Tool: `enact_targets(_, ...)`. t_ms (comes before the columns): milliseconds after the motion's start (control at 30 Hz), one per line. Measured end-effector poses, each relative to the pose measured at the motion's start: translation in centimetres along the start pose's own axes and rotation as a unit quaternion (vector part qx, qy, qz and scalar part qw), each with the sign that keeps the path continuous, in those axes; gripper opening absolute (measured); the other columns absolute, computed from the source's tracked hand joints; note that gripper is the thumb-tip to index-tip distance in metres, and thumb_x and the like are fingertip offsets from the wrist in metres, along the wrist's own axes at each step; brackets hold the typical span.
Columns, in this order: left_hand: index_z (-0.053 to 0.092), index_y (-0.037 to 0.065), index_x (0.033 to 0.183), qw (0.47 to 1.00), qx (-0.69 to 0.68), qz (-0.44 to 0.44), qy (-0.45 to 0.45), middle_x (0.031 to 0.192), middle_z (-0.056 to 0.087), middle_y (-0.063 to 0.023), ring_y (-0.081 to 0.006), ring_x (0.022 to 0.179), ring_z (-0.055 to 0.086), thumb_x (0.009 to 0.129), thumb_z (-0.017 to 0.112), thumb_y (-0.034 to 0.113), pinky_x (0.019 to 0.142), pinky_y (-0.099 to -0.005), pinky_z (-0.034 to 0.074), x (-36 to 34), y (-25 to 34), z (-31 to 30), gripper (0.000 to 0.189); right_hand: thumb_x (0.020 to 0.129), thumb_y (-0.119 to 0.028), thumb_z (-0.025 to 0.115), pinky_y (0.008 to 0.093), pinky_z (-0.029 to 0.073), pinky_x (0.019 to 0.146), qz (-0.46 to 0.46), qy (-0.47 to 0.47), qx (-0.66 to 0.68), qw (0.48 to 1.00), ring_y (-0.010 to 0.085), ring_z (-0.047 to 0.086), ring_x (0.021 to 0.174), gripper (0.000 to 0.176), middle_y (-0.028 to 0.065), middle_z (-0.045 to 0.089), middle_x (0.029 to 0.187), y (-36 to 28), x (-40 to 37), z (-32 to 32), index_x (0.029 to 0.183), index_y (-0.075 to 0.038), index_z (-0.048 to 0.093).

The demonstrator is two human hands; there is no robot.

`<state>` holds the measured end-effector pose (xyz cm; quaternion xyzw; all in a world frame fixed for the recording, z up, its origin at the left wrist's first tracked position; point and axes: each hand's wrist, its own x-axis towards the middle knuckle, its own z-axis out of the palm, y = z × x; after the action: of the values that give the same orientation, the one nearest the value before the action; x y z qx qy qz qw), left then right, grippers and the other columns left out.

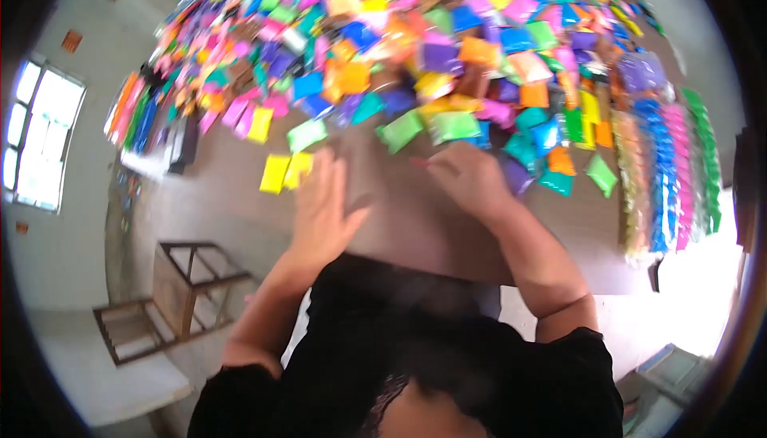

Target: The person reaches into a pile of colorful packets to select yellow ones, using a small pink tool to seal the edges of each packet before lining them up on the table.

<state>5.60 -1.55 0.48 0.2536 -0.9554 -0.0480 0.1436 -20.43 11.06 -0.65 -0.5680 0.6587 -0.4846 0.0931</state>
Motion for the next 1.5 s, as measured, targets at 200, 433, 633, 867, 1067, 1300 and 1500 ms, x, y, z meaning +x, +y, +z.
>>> enact_targets(200, 0.034, -0.003, 0.149, 0.998, -0.029, 0.002, -0.062, 0.159, 0.024, -0.0261, -0.0431, 0.148, 0.022, 0.089, 0.069, 0.039, 0.119, -0.0585, 0.017, 0.7, 1.5, 1.8, 0.082, 0.083, -0.008, 0.073, 0.0357, 0.052, 0.069, 0.042, -0.028, 0.018, 0.999, 0.0277, 0.066, 0.079, 0.011, 0.0114, 0.066, 0.083, -0.1, 0.1, -0.2, 0.094, -0.004, 0.072)
enact_targets(433, 0.042, -0.004, 0.144, 0.997, -0.059, 0.023, -0.038, 0.156, 0.030, -0.0255, -0.0422, 0.146, 0.028, 0.090, 0.068, 0.040, 0.118, -0.0569, 0.022, 0.3, 0.9, 1.8, 0.075, 0.082, -0.008, 0.075, 0.0357, 0.052, 0.069, 0.025, -0.016, 0.013, 0.999, 0.0273, 0.066, 0.079, 0.012, 0.0108, 0.066, 0.083, 0.1, 0.2, 0.1, 0.093, -0.004, 0.072)
enact_targets(633, 0.047, -0.003, 0.141, 0.995, -0.081, 0.045, -0.025, 0.151, 0.040, -0.0249, -0.0405, 0.142, 0.037, 0.090, 0.071, 0.024, 0.118, -0.0547, 0.025, 0.5, 1.0, 1.5, 0.063, 0.083, -0.016, 0.071, 0.0410, 0.054, 0.072, -0.024, -0.007, -0.013, 1.000, 0.0313, 0.067, 0.085, 0.010, 0.0111, 0.068, 0.088, 0.3, 0.0, 0.3, 0.090, -0.009, 0.071)
enact_targets(867, 0.061, 0.001, 0.128, 0.970, -0.175, 0.149, 0.078, 0.142, 0.054, -0.0199, -0.0362, 0.134, 0.050, 0.090, 0.067, 0.011, 0.115, -0.0486, 0.032, 7.6, 6.9, -4.5, 0.039, 0.084, -0.020, 0.066, 0.0450, 0.056, 0.069, -0.041, -0.071, -0.085, 0.993, 0.0310, 0.068, 0.083, 0.011, 0.0089, 0.067, 0.092, 0.5, -0.6, 1.0, 0.091, -0.012, 0.070)
enact_targets(1067, 0.065, 0.002, 0.121, 0.906, -0.178, 0.383, 0.000, 0.133, 0.060, -0.0178, -0.0371, 0.125, 0.055, 0.090, 0.067, 0.012, 0.111, -0.0509, 0.037, 17.3, 17.0, -3.0, 0.033, 0.088, -0.021, 0.063, 0.0452, 0.053, 0.083, -0.067, 0.075, 0.164, 0.981, 0.0351, 0.065, 0.098, 0.023, 0.0162, 0.067, 0.109, 1.9, -0.5, 4.6, 0.107, -0.010, 0.067)
enact_targets(1300, 0.048, 0.005, 0.141, 0.925, -0.090, 0.358, -0.089, 0.140, 0.050, -0.0242, -0.0434, 0.126, 0.050, 0.085, 0.072, 0.032, 0.111, -0.0524, 0.034, 27.1, 27.0, 7.7, 0.066, 0.091, -0.022, 0.068, 0.0431, 0.045, 0.102, -0.023, 0.036, 0.213, 0.976, 0.0292, 0.057, 0.119, 0.032, 0.0174, 0.062, 0.124, 1.5, -0.2, 2.9, 0.119, -0.007, 0.065)
enact_targets(1500, 0.057, 0.009, 0.132, 0.923, 0.077, 0.367, -0.087, 0.119, 0.061, -0.0205, -0.0319, 0.114, 0.060, 0.084, 0.066, 0.025, 0.107, -0.0562, 0.031, 29.5, 30.2, 9.1, 0.052, 0.090, -0.022, 0.068, 0.0431, 0.047, 0.097, -0.006, 0.033, 0.182, 0.983, 0.0307, 0.059, 0.114, 0.030, 0.0166, 0.064, 0.119, 1.9, -0.1, 3.4, 0.116, -0.008, 0.066)
